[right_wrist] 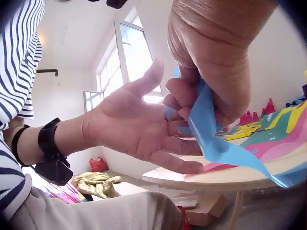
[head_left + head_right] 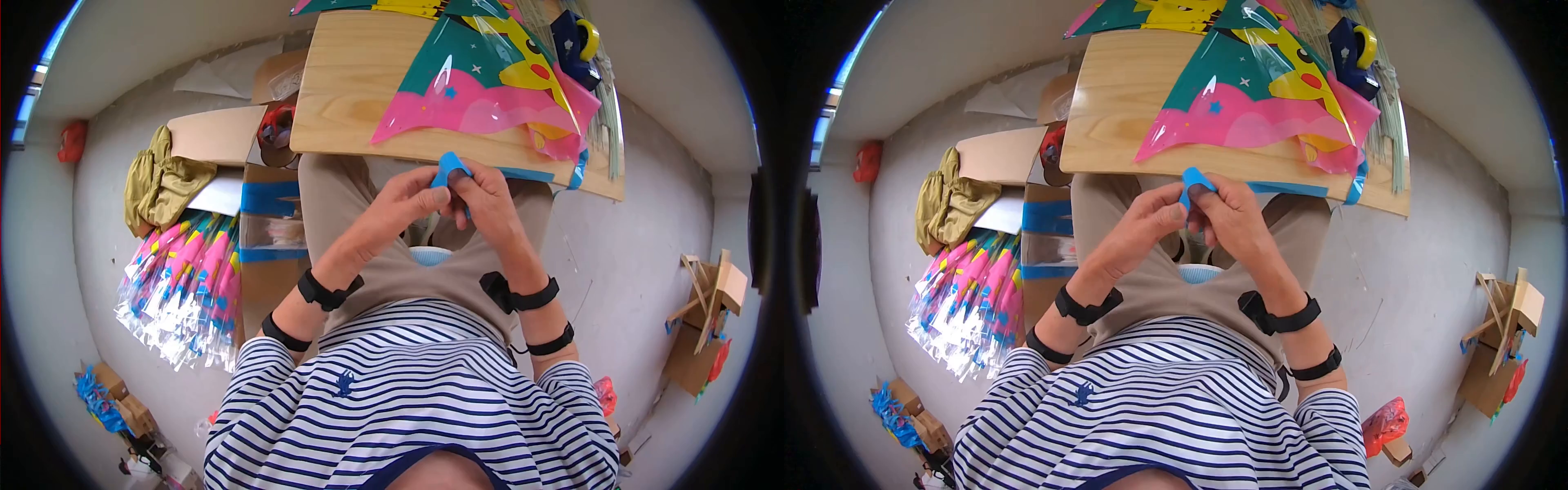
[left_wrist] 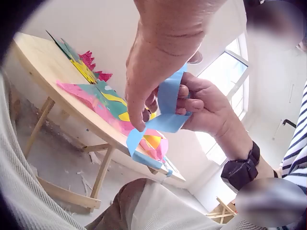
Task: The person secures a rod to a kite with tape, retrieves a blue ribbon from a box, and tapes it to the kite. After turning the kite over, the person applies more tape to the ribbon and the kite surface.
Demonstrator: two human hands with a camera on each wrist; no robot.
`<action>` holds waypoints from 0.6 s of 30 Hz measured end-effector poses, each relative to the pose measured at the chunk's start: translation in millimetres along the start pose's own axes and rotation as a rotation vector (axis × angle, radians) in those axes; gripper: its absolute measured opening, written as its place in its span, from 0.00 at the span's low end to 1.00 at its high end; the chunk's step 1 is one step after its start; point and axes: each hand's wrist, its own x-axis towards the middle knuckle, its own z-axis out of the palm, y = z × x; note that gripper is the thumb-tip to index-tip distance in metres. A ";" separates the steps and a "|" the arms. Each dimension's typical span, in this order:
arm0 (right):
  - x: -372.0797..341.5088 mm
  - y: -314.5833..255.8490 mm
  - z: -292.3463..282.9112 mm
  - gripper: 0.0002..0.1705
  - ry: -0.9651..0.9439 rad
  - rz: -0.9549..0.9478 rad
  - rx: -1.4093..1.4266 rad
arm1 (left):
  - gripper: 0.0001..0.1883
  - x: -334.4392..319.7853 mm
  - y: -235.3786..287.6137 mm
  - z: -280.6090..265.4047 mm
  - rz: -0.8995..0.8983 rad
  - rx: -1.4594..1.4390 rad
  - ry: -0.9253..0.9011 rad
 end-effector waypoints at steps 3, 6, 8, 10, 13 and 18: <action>-6.5 -6.3 13.2 0.13 0.077 0.049 -0.052 | 0.18 -5.9 -0.1 3.8 0.022 -0.068 0.086; -10.7 -6.9 16.2 0.12 0.068 -0.030 -0.063 | 0.14 -11.1 -0.5 -2.0 0.065 -0.006 0.165; -11.1 -3.4 10.0 0.10 0.095 -0.033 -0.084 | 0.12 -15.0 -3.7 -16.0 0.057 0.026 0.143; -11.0 -1.9 5.5 0.08 0.122 -0.038 -0.090 | 0.11 -20.1 -2.2 -27.1 0.003 0.025 0.060; -11.4 -1.7 5.8 0.06 0.150 -0.095 -0.187 | 0.11 -21.8 2.4 -16.3 0.041 -0.008 0.171; -6.4 0.4 10.7 0.06 0.296 -0.417 -0.700 | 0.14 -12.8 18.7 -1.1 0.004 -0.016 0.104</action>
